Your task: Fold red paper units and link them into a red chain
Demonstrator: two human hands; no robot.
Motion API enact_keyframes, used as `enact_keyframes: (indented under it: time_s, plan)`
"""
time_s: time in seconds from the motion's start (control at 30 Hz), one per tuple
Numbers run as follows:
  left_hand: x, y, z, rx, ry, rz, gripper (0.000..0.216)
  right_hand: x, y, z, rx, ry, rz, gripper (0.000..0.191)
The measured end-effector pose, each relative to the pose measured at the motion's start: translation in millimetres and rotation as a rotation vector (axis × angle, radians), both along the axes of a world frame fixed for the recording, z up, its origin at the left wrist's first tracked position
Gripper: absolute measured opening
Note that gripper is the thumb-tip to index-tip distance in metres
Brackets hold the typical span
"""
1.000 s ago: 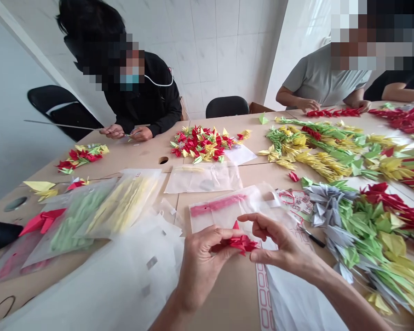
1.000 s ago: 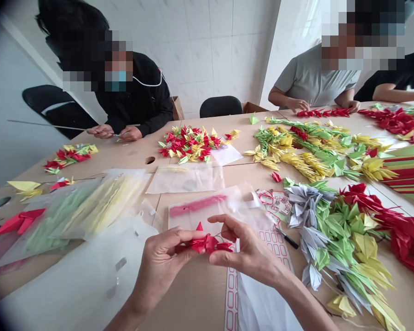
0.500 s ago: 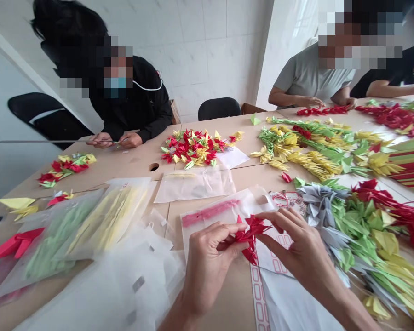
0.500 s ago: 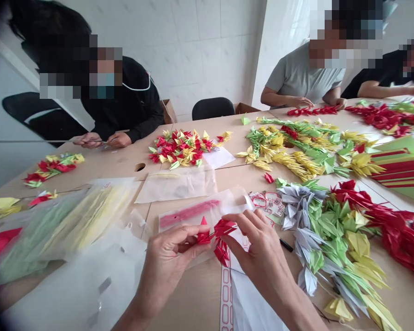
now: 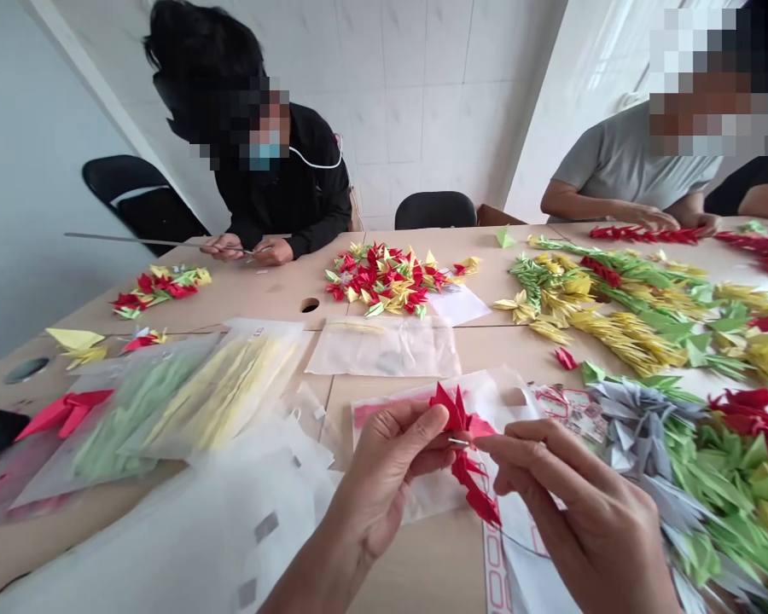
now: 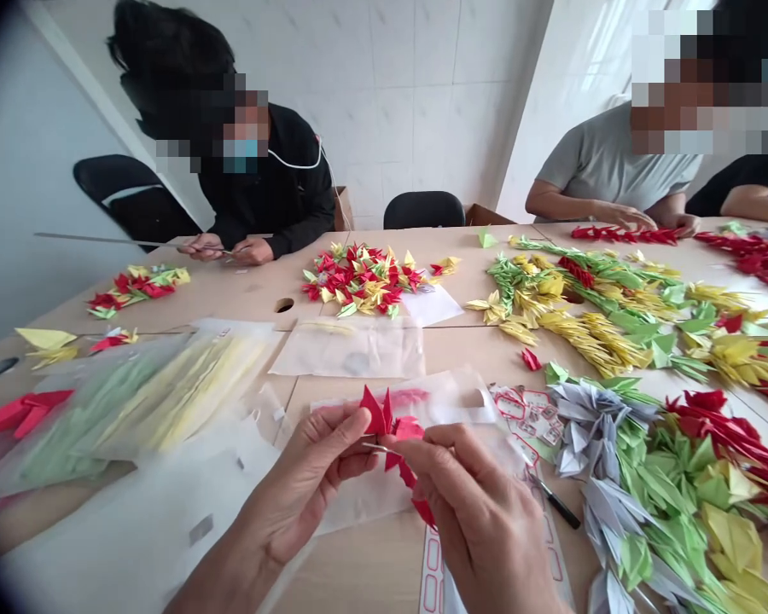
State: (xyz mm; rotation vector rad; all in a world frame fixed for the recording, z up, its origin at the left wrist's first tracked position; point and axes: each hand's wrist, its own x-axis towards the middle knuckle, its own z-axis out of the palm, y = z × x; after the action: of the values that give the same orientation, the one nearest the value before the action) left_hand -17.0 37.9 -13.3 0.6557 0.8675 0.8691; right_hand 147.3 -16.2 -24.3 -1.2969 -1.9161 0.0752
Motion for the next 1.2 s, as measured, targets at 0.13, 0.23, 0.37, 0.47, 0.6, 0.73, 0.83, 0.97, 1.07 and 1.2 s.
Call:
enact_keyframes:
  time_s: [0.13, 0.23, 0.37, 0.47, 0.6, 0.73, 0.83, 0.97, 1.07, 1.2]
  plan:
    - [0.5, -1.2, -5.5, -0.059, -0.069, 0.013, 0.02, 0.5, -4.0, -5.6, 0.103, -0.116, -0.091, 0.02]
    - [1.5, -2.5, -6.3, -0.092, -0.066, 0.036, 0.02, 0.8, -9.0, -4.3, 0.125, -0.117, -0.103, 0.02]
    - [2.5, -3.9, -5.6, -0.101, -0.032, 0.031, 0.022, -0.9, -15.2, -7.3, 0.117, -0.086, -0.098, 0.026]
    - [2.4, -5.4, -5.8, -0.098, -0.031, 0.023, 0.022, -3.4, -15.8, -13.2, 0.108, -0.069, -0.081, 0.033]
    - [2.3, -7.2, -6.3, -0.09, -0.041, 0.03, 0.019, -6.6, -12.9, -19.2, 0.084, -0.055, -0.067, 0.036]
    - [4.8, -8.2, -5.4, -0.045, -0.028, 0.034, 0.018, -9.8, -12.0, -20.8, 0.088, -0.042, -0.068, 0.036]
    - [7.3, -9.1, -4.9, -0.018, -0.016, 0.074, 0.016, -12.0, -12.7, -19.9, 0.055, -0.045, -0.104, 0.032]
    - [8.7, -10.5, -6.6, -0.006, 0.016, 0.068, 0.018, -12.5, -13.2, -18.4, 0.026, -0.026, -0.119, 0.027]
    - [9.6, -11.2, -8.0, 0.014, 0.044, 0.07, 0.018, -11.6, -11.0, -20.1, 0.011, -0.009, -0.1, 0.025]
    - [11.5, -13.3, -8.5, 0.089, 0.06, 0.066, 0.03, -11.4, -4.2, -25.4, -0.076, 0.118, -0.101, 0.017]
